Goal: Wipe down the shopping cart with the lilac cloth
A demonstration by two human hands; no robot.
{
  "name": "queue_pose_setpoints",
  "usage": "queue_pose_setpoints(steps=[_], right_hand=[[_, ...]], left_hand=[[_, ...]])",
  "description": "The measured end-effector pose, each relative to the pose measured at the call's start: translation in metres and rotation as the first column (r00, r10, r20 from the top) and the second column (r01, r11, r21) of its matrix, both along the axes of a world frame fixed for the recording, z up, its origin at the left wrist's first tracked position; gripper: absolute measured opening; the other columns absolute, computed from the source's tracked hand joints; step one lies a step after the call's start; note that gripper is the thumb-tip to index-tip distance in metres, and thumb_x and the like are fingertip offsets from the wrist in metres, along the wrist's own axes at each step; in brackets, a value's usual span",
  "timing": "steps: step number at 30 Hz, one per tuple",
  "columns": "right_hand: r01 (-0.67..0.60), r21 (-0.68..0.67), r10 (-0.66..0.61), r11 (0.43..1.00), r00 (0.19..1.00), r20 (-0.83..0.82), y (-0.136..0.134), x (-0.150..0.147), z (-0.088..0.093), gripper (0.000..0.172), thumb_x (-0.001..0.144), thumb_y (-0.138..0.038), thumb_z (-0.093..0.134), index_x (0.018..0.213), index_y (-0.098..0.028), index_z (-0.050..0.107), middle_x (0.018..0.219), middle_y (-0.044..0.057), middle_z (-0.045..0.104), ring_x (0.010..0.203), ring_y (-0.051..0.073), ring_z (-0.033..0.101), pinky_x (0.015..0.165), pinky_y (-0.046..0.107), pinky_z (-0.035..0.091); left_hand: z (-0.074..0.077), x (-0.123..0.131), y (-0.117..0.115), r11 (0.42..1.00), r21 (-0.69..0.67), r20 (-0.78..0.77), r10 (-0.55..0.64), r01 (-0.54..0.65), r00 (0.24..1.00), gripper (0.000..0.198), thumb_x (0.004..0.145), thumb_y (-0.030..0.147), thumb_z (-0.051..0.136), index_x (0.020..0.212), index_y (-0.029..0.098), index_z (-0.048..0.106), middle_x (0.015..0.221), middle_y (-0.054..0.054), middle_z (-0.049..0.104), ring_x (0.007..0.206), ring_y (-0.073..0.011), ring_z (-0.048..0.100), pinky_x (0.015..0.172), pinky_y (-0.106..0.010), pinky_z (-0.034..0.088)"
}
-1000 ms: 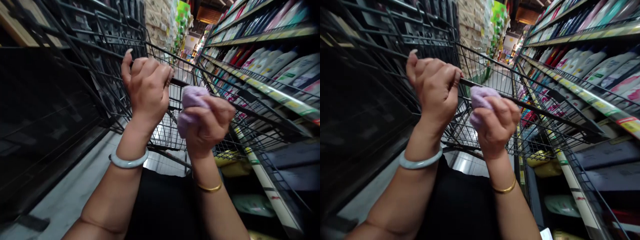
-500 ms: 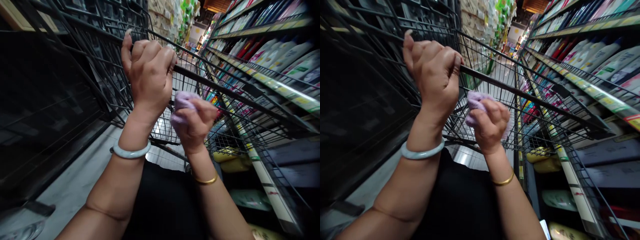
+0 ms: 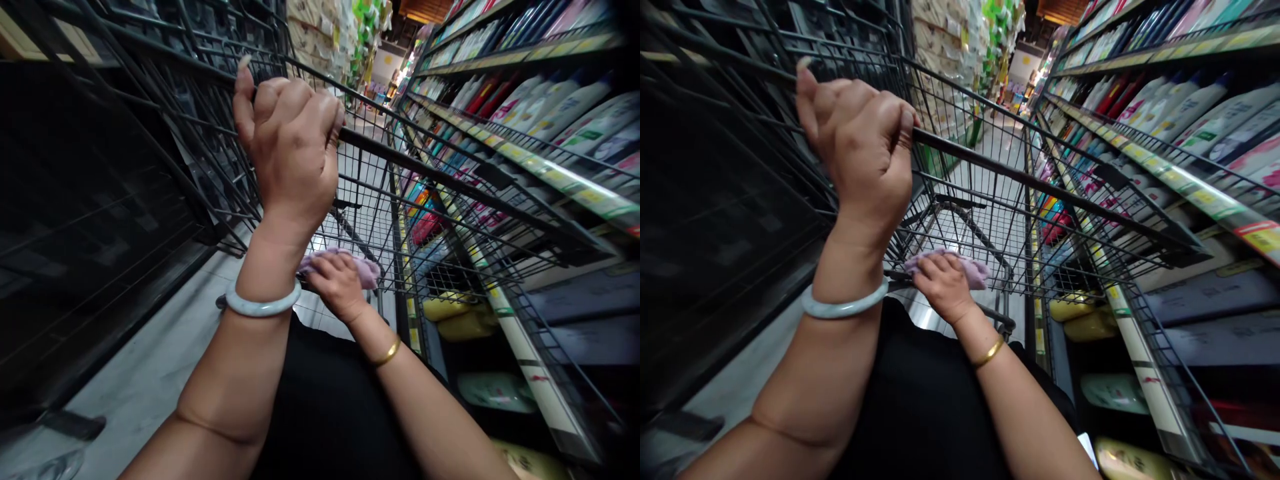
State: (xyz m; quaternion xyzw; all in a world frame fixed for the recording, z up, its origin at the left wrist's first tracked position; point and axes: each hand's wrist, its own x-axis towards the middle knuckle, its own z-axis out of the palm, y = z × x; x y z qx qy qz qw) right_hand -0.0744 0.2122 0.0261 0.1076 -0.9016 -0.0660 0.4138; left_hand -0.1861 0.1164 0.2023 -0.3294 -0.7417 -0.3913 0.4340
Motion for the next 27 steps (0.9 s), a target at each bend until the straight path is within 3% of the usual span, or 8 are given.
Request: queue_pose_setpoints(steps=[4, 9, 11, 14, 18, 21, 24, 27], right_hand=[[0.112, -0.147, -0.125, 0.983, 0.988, -0.087, 0.008, 0.006, 0.014, 0.011, 0.097, -0.027, 0.062, 0.095, -0.031, 0.071, 0.118, 0.001, 0.074, 0.114, 0.022, 0.063, 0.098, 0.044, 0.047], [0.024, -0.085, -0.011, 0.996, 0.987, 0.159, 0.010, 0.001, -0.032, 0.024, 0.099, -0.022, 0.050, 0.091, -0.030, 0.070, 0.112, -0.002, 0.075, 0.110, 0.017, 0.066, 0.099, 0.039, 0.050], [0.003, -0.066, 0.010, 0.998, 0.982, 0.189, 0.008, 0.000, -0.038, 0.024, 0.099, -0.021, 0.051, 0.088, -0.030, 0.070, 0.109, -0.003, 0.075, 0.109, 0.016, 0.067, 0.100, 0.037, 0.051], [0.057, -0.088, -0.048, 0.994, 0.994, 0.098, 0.010, 0.004, -0.019, 0.020, 0.099, -0.024, 0.055, 0.089, -0.031, 0.070, 0.112, -0.002, 0.074, 0.110, 0.019, 0.065, 0.100, 0.039, 0.049], [0.149, -0.130, -0.162, 0.980, 0.982, -0.095, 0.024, 0.013, 0.009, 0.017, 0.099, -0.026, 0.059, 0.087, -0.030, 0.071, 0.116, 0.000, 0.073, 0.113, 0.020, 0.058, 0.101, 0.040, 0.040], [0.154, -0.016, -0.154, 0.988, 0.975, -0.157, 0.029, 0.013, -0.007, 0.018, 0.097, -0.022, 0.063, 0.082, -0.028, 0.071, 0.109, -0.002, 0.074, 0.107, 0.019, 0.056, 0.098, 0.038, 0.036], [0.151, 0.039, -0.148, 0.988, 0.986, -0.077, 0.023, 0.007, -0.033, 0.022, 0.097, -0.021, 0.061, 0.080, -0.028, 0.072, 0.108, -0.002, 0.074, 0.106, 0.019, 0.057, 0.099, 0.038, 0.035], [0.118, 0.056, -0.117, 0.991, 0.993, -0.017, 0.013, 0.003, -0.030, 0.024, 0.098, -0.022, 0.059, 0.081, -0.030, 0.073, 0.108, -0.003, 0.072, 0.107, 0.017, 0.057, 0.100, 0.035, 0.037]], left_hand=[[0.001, 0.001, 0.004, 0.999, 0.018, -0.003, 0.027, -0.027, 1.000, 0.022, 0.098, 0.030, 0.046, 0.083, 0.030, 0.062, 0.096, -0.001, 0.067, 0.113, -0.0199, 0.056, 0.130, -0.049, 0.014], [-0.001, -0.002, 0.005, 0.998, 0.051, -0.023, -0.046, 0.047, 0.999, 0.023, 0.099, 0.035, 0.045, 0.084, 0.031, 0.061, 0.096, -0.002, 0.066, 0.113, -0.0208, 0.055, 0.130, -0.051, 0.010], [-0.001, -0.002, 0.005, 0.993, 0.087, -0.002, -0.084, 0.084, 0.996, 0.021, 0.097, 0.036, 0.048, 0.080, 0.031, 0.059, 0.094, -0.002, 0.065, 0.112, -0.0230, 0.054, 0.129, -0.054, 0.006], [-0.002, -0.004, 0.009, 0.990, 0.094, -0.003, -0.108, 0.107, 0.994, 0.020, 0.096, 0.034, 0.048, 0.080, 0.031, 0.059, 0.093, -0.002, 0.065, 0.113, -0.0239, 0.054, 0.129, -0.053, 0.006], [-0.005, -0.013, 0.017, 0.995, 0.094, -0.066, 0.022, -0.015, 0.998, 0.020, 0.097, 0.031, 0.047, 0.079, 0.029, 0.056, 0.088, 0.000, 0.061, 0.107, -0.0200, 0.053, 0.128, -0.052, 0.009], [-0.007, -0.023, 0.022, 0.996, 0.091, -0.104, 0.025, -0.015, 0.994, 0.022, 0.098, 0.036, 0.048, 0.077, 0.029, 0.051, 0.086, 0.000, 0.058, 0.105, -0.0191, 0.052, 0.128, -0.053, 0.011], [-0.008, -0.026, 0.022, 0.992, 0.125, -0.137, -0.001, 0.018, 0.991, 0.022, 0.098, 0.038, 0.049, 0.078, 0.029, 0.052, 0.084, 0.001, 0.058, 0.103, -0.0196, 0.053, 0.128, -0.056, 0.013], [-0.006, -0.018, 0.016, 0.987, 0.150, -0.120, -0.037, 0.055, 0.992, 0.020, 0.095, 0.033, 0.052, 0.077, 0.030, 0.056, 0.083, 0.000, 0.061, 0.103, -0.0212, 0.056, 0.127, -0.057, 0.015]])
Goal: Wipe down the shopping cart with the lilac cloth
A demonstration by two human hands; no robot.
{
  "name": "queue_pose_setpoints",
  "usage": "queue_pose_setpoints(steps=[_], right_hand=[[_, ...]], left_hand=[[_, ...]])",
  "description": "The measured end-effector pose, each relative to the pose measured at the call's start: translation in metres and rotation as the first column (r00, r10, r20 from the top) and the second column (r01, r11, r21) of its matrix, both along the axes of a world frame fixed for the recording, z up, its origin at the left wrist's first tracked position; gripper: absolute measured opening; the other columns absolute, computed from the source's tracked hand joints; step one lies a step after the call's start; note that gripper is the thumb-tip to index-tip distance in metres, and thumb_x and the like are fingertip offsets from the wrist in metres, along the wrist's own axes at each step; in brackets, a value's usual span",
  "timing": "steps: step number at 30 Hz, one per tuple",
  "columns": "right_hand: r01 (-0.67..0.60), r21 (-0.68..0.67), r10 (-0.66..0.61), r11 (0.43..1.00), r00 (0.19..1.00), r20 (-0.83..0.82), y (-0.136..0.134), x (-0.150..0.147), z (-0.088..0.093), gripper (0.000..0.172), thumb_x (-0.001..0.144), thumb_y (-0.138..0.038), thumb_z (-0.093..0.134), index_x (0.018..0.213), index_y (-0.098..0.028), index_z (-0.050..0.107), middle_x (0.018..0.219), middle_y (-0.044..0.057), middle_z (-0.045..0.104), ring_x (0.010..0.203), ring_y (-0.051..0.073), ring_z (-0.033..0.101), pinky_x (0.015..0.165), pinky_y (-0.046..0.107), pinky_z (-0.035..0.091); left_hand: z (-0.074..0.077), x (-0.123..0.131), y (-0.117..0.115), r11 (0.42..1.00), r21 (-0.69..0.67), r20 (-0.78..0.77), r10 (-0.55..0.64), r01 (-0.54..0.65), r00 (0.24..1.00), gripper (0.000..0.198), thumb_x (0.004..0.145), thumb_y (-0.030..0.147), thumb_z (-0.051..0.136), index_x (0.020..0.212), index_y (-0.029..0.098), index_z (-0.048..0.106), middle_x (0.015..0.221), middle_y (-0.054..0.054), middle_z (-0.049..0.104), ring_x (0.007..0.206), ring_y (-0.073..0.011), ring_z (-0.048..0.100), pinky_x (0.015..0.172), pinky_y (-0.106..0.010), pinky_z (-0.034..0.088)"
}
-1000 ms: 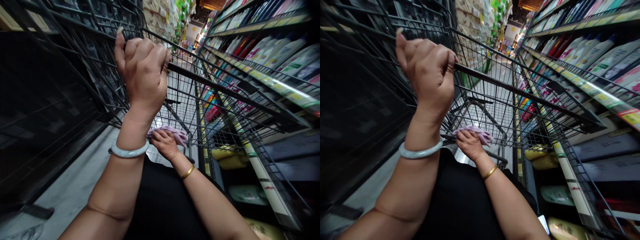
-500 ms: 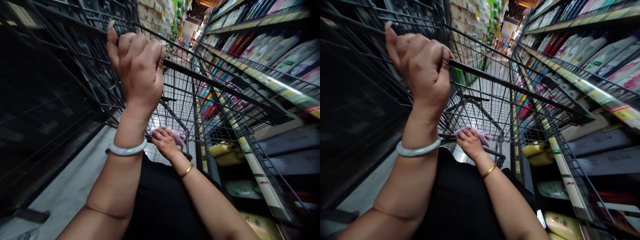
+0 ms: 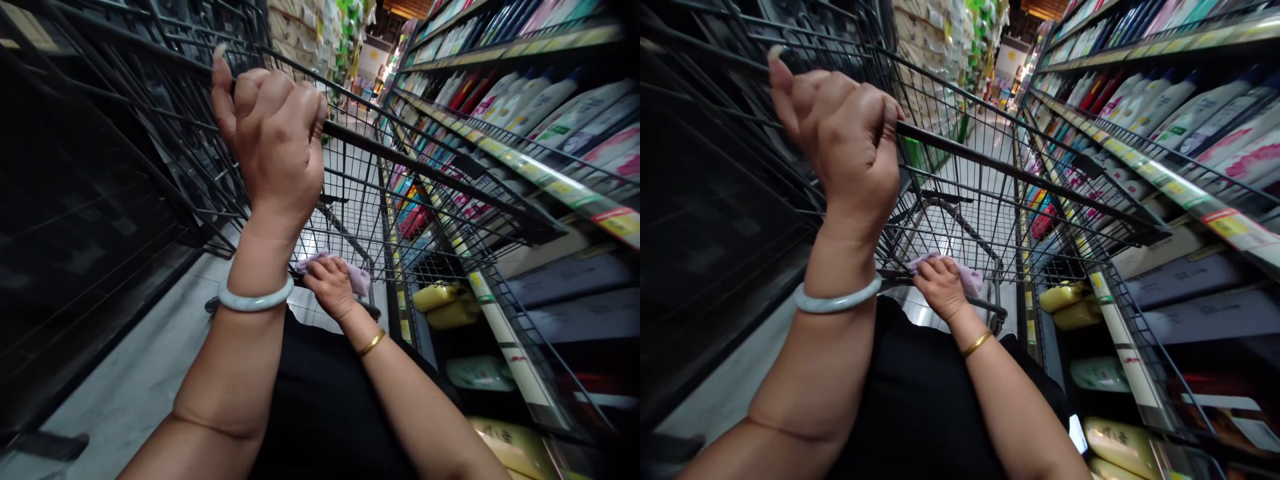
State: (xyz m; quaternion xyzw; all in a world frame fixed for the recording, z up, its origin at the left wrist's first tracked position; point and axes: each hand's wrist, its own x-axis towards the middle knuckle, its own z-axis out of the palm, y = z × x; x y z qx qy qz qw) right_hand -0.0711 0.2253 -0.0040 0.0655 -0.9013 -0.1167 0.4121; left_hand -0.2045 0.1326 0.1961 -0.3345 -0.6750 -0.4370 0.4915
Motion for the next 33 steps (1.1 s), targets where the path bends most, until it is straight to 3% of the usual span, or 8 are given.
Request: queue_pose_setpoints(steps=[5, 7, 11, 17, 19, 23, 29, 33], right_hand=[[0.094, -0.069, -0.104, 0.993, 0.983, -0.151, -0.005, 0.000, 0.030, 0.018, 0.098, -0.028, 0.061, 0.085, -0.029, 0.074, 0.112, 0.001, 0.072, 0.111, 0.019, 0.053, 0.100, 0.037, 0.036], [0.107, -0.032, -0.110, 0.994, 0.987, -0.119, -0.006, -0.002, 0.023, 0.017, 0.097, -0.026, 0.062, 0.086, -0.029, 0.075, 0.114, 0.001, 0.072, 0.113, 0.020, 0.053, 0.102, 0.038, 0.036], [-0.010, 0.045, 0.010, 0.999, 1.000, 0.002, -0.012, -0.014, 0.004, 0.017, 0.096, -0.024, 0.063, 0.084, -0.029, 0.074, 0.110, -0.003, 0.073, 0.110, 0.016, 0.056, 0.102, 0.034, 0.037], [0.054, -0.141, -0.081, 0.989, 0.978, -0.190, -0.031, -0.030, 0.041, 0.016, 0.099, -0.028, 0.060, 0.095, -0.030, 0.075, 0.111, 0.001, 0.071, 0.112, 0.019, 0.053, 0.099, 0.037, 0.035], [0.062, -0.147, -0.088, 0.987, 0.980, -0.178, -0.037, -0.036, 0.037, 0.016, 0.099, -0.027, 0.059, 0.096, -0.029, 0.074, 0.113, 0.003, 0.071, 0.114, 0.020, 0.052, 0.099, 0.038, 0.034], [-0.077, -0.049, 0.071, 0.996, 0.991, -0.111, -0.043, -0.044, 0.020, 0.019, 0.098, -0.026, 0.059, 0.087, -0.029, 0.074, 0.104, -0.002, 0.071, 0.106, 0.017, 0.054, 0.095, 0.034, 0.037], [-0.003, -0.125, -0.041, 0.992, 0.936, -0.350, -0.055, -0.052, 0.061, 0.019, 0.095, -0.021, 0.057, 0.092, -0.027, 0.075, 0.095, 0.006, 0.069, 0.102, 0.022, 0.055, 0.092, 0.038, 0.041], [-0.096, -0.086, 0.059, 0.992, 0.931, -0.359, -0.066, -0.064, 0.051, 0.025, 0.094, -0.017, 0.052, 0.087, -0.027, 0.074, 0.094, 0.004, 0.069, 0.098, 0.021, 0.056, 0.090, 0.036, 0.044]], left_hand=[[0.005, 0.016, -0.014, 0.993, -0.060, 0.087, -0.094, 0.099, 0.992, 0.021, 0.094, 0.025, 0.047, 0.079, 0.032, 0.060, 0.092, -0.003, 0.066, 0.112, -0.0260, 0.057, 0.130, -0.052, 0.011], [0.005, 0.015, -0.014, 0.989, -0.066, 0.115, -0.123, 0.131, 0.986, 0.019, 0.094, 0.026, 0.048, 0.080, 0.032, 0.059, 0.094, -0.003, 0.065, 0.114, -0.0258, 0.055, 0.130, -0.051, 0.007], [0.003, 0.004, -0.008, 0.984, -0.056, 0.141, -0.159, 0.168, 0.977, 0.013, 0.094, 0.033, 0.055, 0.082, 0.028, 0.056, 0.093, -0.001, 0.062, 0.115, -0.0214, 0.048, 0.130, -0.051, -0.004], [0.002, 0.000, -0.008, 0.978, -0.080, 0.156, -0.176, 0.190, 0.972, 0.017, 0.098, 0.037, 0.051, 0.085, 0.026, 0.056, 0.096, -0.001, 0.063, 0.121, -0.0190, 0.046, 0.129, -0.047, -0.008], [0.003, 0.002, -0.009, 0.979, -0.077, 0.155, -0.177, 0.191, 0.972, 0.018, 0.098, 0.037, 0.051, 0.085, 0.026, 0.056, 0.096, -0.001, 0.064, 0.120, -0.0194, 0.047, 0.129, -0.048, -0.007], [0.003, 0.005, -0.013, 0.976, -0.088, 0.143, -0.184, 0.198, 0.972, 0.018, 0.099, 0.037, 0.050, 0.089, 0.026, 0.059, 0.098, 0.000, 0.067, 0.120, -0.0201, 0.049, 0.129, -0.052, -0.004], [0.000, 0.011, -0.019, 0.981, -0.109, 0.081, -0.151, 0.160, 0.985, 0.019, 0.099, 0.031, 0.047, 0.094, 0.032, 0.066, 0.099, -0.001, 0.071, 0.118, -0.0234, 0.055, 0.129, -0.052, 0.010], [-0.002, 0.012, -0.023, 0.983, -0.126, 0.050, -0.127, 0.132, 0.991, 0.024, 0.098, 0.025, 0.045, 0.099, 0.033, 0.068, 0.099, 0.000, 0.072, 0.120, -0.0231, 0.057, 0.128, -0.055, 0.014]])
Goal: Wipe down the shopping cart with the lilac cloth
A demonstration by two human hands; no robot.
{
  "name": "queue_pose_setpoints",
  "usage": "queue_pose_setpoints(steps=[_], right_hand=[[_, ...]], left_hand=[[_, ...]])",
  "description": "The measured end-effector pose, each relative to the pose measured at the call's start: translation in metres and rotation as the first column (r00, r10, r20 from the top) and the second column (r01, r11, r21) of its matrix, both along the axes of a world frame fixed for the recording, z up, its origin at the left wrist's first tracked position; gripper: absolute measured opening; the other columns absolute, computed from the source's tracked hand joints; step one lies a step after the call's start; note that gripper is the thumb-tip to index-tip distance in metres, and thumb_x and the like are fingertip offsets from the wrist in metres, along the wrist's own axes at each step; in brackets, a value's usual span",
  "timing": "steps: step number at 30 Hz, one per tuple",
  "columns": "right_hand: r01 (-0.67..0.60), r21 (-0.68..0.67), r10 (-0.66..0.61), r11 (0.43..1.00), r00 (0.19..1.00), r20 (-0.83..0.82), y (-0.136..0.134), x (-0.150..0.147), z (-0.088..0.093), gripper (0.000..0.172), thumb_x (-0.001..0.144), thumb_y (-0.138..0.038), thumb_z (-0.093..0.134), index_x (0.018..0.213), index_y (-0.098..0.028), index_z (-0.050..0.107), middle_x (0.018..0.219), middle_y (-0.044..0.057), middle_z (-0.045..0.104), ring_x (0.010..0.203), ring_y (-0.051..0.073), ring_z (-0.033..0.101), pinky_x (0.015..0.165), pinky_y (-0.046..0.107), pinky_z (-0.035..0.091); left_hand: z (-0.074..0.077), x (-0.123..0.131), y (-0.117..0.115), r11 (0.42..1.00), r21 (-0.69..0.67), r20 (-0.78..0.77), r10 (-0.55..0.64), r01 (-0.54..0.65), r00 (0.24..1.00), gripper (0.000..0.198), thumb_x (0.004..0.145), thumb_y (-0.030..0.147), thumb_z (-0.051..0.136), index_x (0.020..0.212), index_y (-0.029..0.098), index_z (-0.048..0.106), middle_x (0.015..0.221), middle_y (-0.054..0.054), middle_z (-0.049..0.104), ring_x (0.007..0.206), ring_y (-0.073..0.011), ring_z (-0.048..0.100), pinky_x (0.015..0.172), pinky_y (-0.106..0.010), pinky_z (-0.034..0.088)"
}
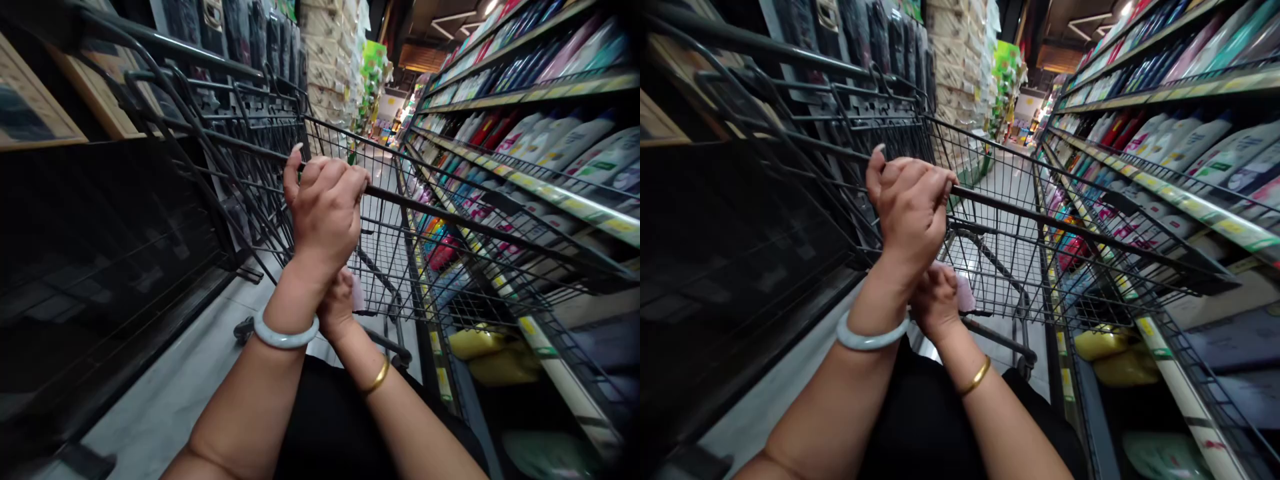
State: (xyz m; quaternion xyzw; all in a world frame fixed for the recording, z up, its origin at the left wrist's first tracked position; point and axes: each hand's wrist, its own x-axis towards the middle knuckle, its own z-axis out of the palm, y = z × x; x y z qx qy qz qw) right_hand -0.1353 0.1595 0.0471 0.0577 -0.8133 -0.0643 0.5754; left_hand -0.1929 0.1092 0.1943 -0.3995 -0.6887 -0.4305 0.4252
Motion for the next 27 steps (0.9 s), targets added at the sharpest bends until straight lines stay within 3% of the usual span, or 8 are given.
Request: queue_pose_setpoints(steps=[3, 9, 13, 15, 19, 21, 25, 27], right_hand=[[-0.077, 0.035, 0.075, 0.996, 0.995, 0.059, 0.000, -0.003, -0.004, 0.024, 0.091, -0.016, 0.054, 0.081, -0.028, 0.072, 0.089, 0.002, 0.069, 0.094, 0.019, 0.056, 0.089, 0.034, 0.044], [0.051, -0.075, -0.061, 0.996, 0.989, -0.136, 0.006, 0.002, 0.040, 0.015, 0.093, -0.020, 0.058, 0.091, -0.020, 0.072, 0.093, 0.009, 0.069, 0.099, 0.023, 0.057, 0.090, 0.039, 0.042], [-0.016, 0.030, 0.018, 0.999, 0.997, -0.068, 0.003, 0.003, 0.041, 0.027, 0.097, -0.017, 0.051, 0.081, -0.025, 0.071, 0.087, 0.003, 0.070, 0.088, 0.019, 0.059, 0.084, 0.036, 0.045], [-0.035, 0.052, 0.038, 0.998, 0.998, -0.043, 0.006, 0.007, 0.049, 0.025, 0.096, -0.018, 0.055, 0.080, -0.026, 0.071, 0.090, 0.001, 0.072, 0.091, 0.017, 0.061, 0.087, 0.035, 0.045], [0.002, -0.178, -0.031, 0.984, 0.986, -0.162, 0.015, 0.021, 0.080, 0.016, 0.093, -0.024, 0.065, 0.079, -0.027, 0.073, 0.103, 0.003, 0.072, 0.103, 0.022, 0.060, 0.092, 0.039, 0.045], [0.003, -0.232, -0.046, 0.973, 0.982, -0.181, 0.017, 0.022, 0.083, 0.017, 0.094, -0.025, 0.064, 0.079, -0.027, 0.074, 0.104, 0.004, 0.071, 0.105, 0.022, 0.059, 0.093, 0.040, 0.044], [-0.032, -0.006, 0.032, 0.999, 0.999, -0.036, 0.012, 0.013, 0.069, 0.018, 0.092, -0.020, 0.066, 0.076, -0.027, 0.071, 0.106, -0.002, 0.073, 0.103, 0.019, 0.059, 0.093, 0.037, 0.041], [-0.071, -0.014, 0.071, 0.997, 0.996, -0.051, 0.011, 0.013, 0.074, 0.017, 0.092, -0.020, 0.067, 0.077, -0.027, 0.071, 0.106, -0.001, 0.072, 0.103, 0.019, 0.059, 0.092, 0.037, 0.042]], left_hand=[[0.001, -0.002, -0.003, 1.000, -0.017, -0.010, -0.014, 0.014, 1.000, 0.026, 0.098, 0.021, 0.047, 0.101, 0.034, 0.069, 0.101, 0.002, 0.073, 0.117, -0.0209, 0.058, 0.129, -0.053, 0.016], [0.003, -0.003, -0.007, 0.998, -0.038, 0.022, -0.052, 0.053, 0.998, 0.025, 0.098, 0.022, 0.049, 0.101, 0.035, 0.070, 0.101, 0.004, 0.074, 0.117, -0.0193, 0.059, 0.130, -0.049, 0.017], [0.002, -0.007, -0.014, 0.993, -0.060, -0.024, -0.099, 0.097, 0.995, 0.032, 0.097, 0.018, 0.049, 0.111, 0.038, 0.070, 0.112, 0.005, 0.074, 0.119, -0.0195, 0.060, 0.130, -0.051, 0.015], [0.003, -0.014, -0.022, 0.992, -0.080, -0.030, -0.103, 0.100, 0.994, 0.034, 0.096, 0.018, 0.051, 0.112, 0.040, 0.070, 0.118, 0.005, 0.073, 0.121, -0.0206, 0.060, 0.130, -0.054, 0.015], [0.010, -0.030, -0.042, 1.000, 0.013, 0.010, 0.017, -0.017, 1.000, 0.025, 0.095, 0.022, 0.053, 0.100, 0.038, 0.072, 0.119, 0.002, 0.072, 0.122, -0.0245, 0.060, 0.126, -0.061, 0.015], [0.012, -0.037, -0.050, 0.995, 0.059, 0.023, 0.073, -0.074, 0.997, 0.022, 0.095, 0.024, 0.054, 0.094, 0.036, 0.072, 0.111, 0.002, 0.073, 0.119, -0.0257, 0.060, 0.125, -0.062, 0.014], [0.011, -0.041, -0.051, 0.993, 0.084, 0.026, 0.080, -0.082, 0.996, 0.020, 0.097, 0.027, 0.053, 0.091, 0.034, 0.071, 0.096, 0.002, 0.072, 0.114, -0.0250, 0.061, 0.126, -0.061, 0.013], [0.010, -0.040, -0.049, 0.992, 0.102, 0.024, 0.067, -0.069, 0.997, 0.020, 0.097, 0.026, 0.053, 0.092, 0.034, 0.071, 0.095, 0.002, 0.072, 0.112, -0.0239, 0.061, 0.126, -0.060, 0.013]])
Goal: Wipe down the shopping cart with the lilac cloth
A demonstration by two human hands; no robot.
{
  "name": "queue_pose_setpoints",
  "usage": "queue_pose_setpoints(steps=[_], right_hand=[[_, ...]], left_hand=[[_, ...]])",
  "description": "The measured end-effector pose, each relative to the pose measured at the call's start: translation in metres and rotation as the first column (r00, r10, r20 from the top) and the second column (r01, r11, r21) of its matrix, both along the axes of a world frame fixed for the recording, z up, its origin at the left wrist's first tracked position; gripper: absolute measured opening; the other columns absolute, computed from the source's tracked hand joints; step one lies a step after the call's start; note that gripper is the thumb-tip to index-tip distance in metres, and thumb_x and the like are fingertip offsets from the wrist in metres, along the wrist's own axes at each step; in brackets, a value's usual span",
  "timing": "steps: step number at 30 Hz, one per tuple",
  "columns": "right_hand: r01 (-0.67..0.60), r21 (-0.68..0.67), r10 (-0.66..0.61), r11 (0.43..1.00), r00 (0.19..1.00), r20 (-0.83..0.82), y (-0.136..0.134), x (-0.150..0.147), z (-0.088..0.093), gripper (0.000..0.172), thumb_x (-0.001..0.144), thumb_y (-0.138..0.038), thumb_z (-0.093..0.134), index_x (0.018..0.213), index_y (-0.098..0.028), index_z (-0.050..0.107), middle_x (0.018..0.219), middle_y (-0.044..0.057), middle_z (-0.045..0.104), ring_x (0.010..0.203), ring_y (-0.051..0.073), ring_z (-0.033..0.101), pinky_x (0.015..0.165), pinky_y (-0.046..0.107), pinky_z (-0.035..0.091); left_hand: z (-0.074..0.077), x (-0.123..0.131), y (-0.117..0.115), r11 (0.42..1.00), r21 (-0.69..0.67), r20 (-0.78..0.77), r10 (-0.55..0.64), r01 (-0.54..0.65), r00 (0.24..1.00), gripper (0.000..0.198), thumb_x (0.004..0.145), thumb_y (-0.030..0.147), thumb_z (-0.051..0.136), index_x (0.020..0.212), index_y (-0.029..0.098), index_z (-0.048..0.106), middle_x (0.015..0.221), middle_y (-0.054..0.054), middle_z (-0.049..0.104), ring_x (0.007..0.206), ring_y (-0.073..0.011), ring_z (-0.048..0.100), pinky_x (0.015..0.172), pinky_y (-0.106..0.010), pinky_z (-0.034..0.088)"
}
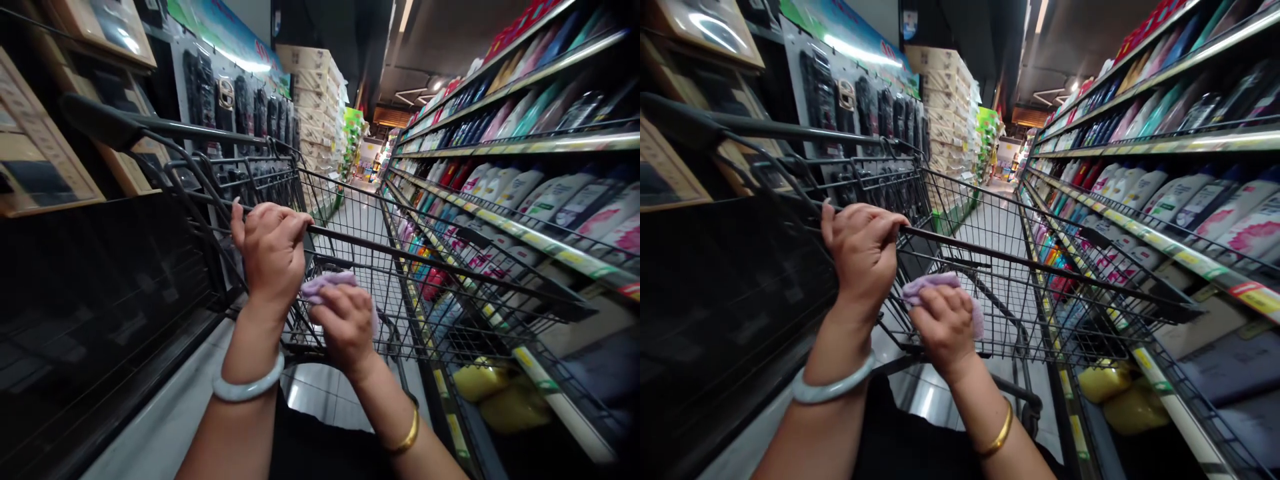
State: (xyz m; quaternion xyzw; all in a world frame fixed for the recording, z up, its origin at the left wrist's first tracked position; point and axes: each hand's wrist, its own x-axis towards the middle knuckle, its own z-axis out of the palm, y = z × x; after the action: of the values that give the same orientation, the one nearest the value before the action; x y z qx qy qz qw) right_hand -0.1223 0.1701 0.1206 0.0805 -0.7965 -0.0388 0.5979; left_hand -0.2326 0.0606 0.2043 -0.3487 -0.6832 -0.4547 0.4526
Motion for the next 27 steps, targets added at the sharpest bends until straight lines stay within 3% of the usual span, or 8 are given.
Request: queue_pose_setpoints(steps=[4, 6, 10, 15, 17, 20, 25, 27], right_hand=[[0.005, -0.244, -0.056, 0.970, 0.977, -0.204, 0.001, 0.001, 0.035, 0.011, 0.091, -0.021, 0.067, 0.083, -0.026, 0.073, 0.106, 0.005, 0.065, 0.104, 0.023, 0.059, 0.092, 0.041, 0.045], [0.033, -0.176, -0.071, 0.984, 0.975, -0.211, 0.000, -0.004, 0.044, 0.011, 0.090, -0.020, 0.068, 0.082, -0.026, 0.073, 0.107, 0.005, 0.065, 0.105, 0.023, 0.059, 0.093, 0.041, 0.045], [0.030, 0.135, -0.027, 0.990, 0.999, -0.026, -0.004, -0.015, 0.047, 0.015, 0.090, -0.019, 0.070, 0.079, -0.028, 0.071, 0.106, -0.001, 0.071, 0.103, 0.019, 0.060, 0.094, 0.037, 0.043], [0.001, -0.065, -0.011, 0.998, 0.988, -0.153, -0.012, -0.023, 0.064, 0.014, 0.091, -0.023, 0.069, 0.078, -0.027, 0.072, 0.103, 0.002, 0.069, 0.102, 0.020, 0.060, 0.093, 0.037, 0.043], [0.018, 0.054, -0.014, 0.998, 0.997, -0.080, -0.016, -0.026, 0.068, 0.015, 0.092, -0.021, 0.067, 0.079, -0.027, 0.071, 0.106, 0.001, 0.071, 0.104, 0.019, 0.060, 0.093, 0.037, 0.042], [-0.007, 0.312, -0.014, 0.950, 0.998, 0.065, -0.020, -0.029, 0.075, 0.016, 0.093, -0.020, 0.065, 0.080, -0.028, 0.071, 0.109, -0.003, 0.074, 0.106, 0.017, 0.059, 0.094, 0.035, 0.039], [0.012, 0.145, -0.004, 0.989, 0.998, -0.060, -0.021, -0.036, 0.098, 0.016, 0.096, -0.028, 0.063, 0.083, -0.028, 0.071, 0.107, 0.001, 0.071, 0.106, 0.020, 0.057, 0.092, 0.037, 0.039], [0.008, 0.252, -0.005, 0.968, 1.000, -0.012, -0.021, -0.041, 0.097, 0.016, 0.098, -0.025, 0.060, 0.086, -0.028, 0.071, 0.111, 0.001, 0.070, 0.108, 0.020, 0.055, 0.094, 0.038, 0.037]], left_hand=[[-0.002, 0.001, 0.000, 0.999, 0.010, -0.010, -0.042, 0.042, 0.999, 0.024, 0.097, 0.023, 0.051, 0.095, 0.035, 0.072, 0.099, 0.003, 0.073, 0.113, -0.0220, 0.061, 0.128, -0.058, 0.012], [-0.003, -0.001, -0.003, 0.998, 0.002, -0.015, -0.059, 0.060, 0.998, 0.026, 0.098, 0.022, 0.050, 0.097, 0.036, 0.072, 0.103, 0.004, 0.074, 0.116, -0.0217, 0.061, 0.128, -0.058, 0.011], [-0.004, -0.008, -0.011, 0.996, 0.014, -0.033, -0.085, 0.086, 0.996, 0.027, 0.100, 0.025, 0.049, 0.106, 0.037, 0.072, 0.117, 0.004, 0.075, 0.123, -0.0212, 0.060, 0.128, -0.056, 0.016], [-0.004, -0.016, -0.023, 0.995, 0.075, -0.043, -0.070, 0.073, 0.997, 0.029, 0.100, 0.024, 0.047, 0.110, 0.033, 0.073, 0.120, 0.001, 0.075, 0.124, -0.0203, 0.061, 0.123, -0.051, 0.032], [-0.004, -0.018, -0.027, 0.996, 0.067, -0.053, -0.058, 0.061, 0.997, 0.029, 0.100, 0.022, 0.048, 0.108, 0.033, 0.073, 0.120, 0.001, 0.075, 0.124, -0.0201, 0.061, 0.123, -0.050, 0.032], [-0.003, -0.019, -0.032, 0.996, 0.085, -0.028, -0.028, 0.030, 0.999, 0.028, 0.099, 0.022, 0.049, 0.107, 0.035, 0.073, 0.120, 0.003, 0.074, 0.125, -0.0211, 0.061, 0.126, -0.055, 0.025], [0.000, -0.015, -0.037, 0.990, 0.141, 0.057, 0.009, -0.017, 0.998, 0.027, 0.101, 0.027, 0.047, 0.104, 0.036, 0.072, 0.121, 0.003, 0.074, 0.126, -0.0231, 0.060, 0.127, -0.061, 0.016], [0.002, -0.015, -0.040, 0.990, 0.140, 0.073, 0.001, -0.011, 0.997, 0.027, 0.102, 0.028, 0.046, 0.105, 0.037, 0.071, 0.124, 0.003, 0.073, 0.128, -0.0224, 0.059, 0.128, -0.058, 0.017]])
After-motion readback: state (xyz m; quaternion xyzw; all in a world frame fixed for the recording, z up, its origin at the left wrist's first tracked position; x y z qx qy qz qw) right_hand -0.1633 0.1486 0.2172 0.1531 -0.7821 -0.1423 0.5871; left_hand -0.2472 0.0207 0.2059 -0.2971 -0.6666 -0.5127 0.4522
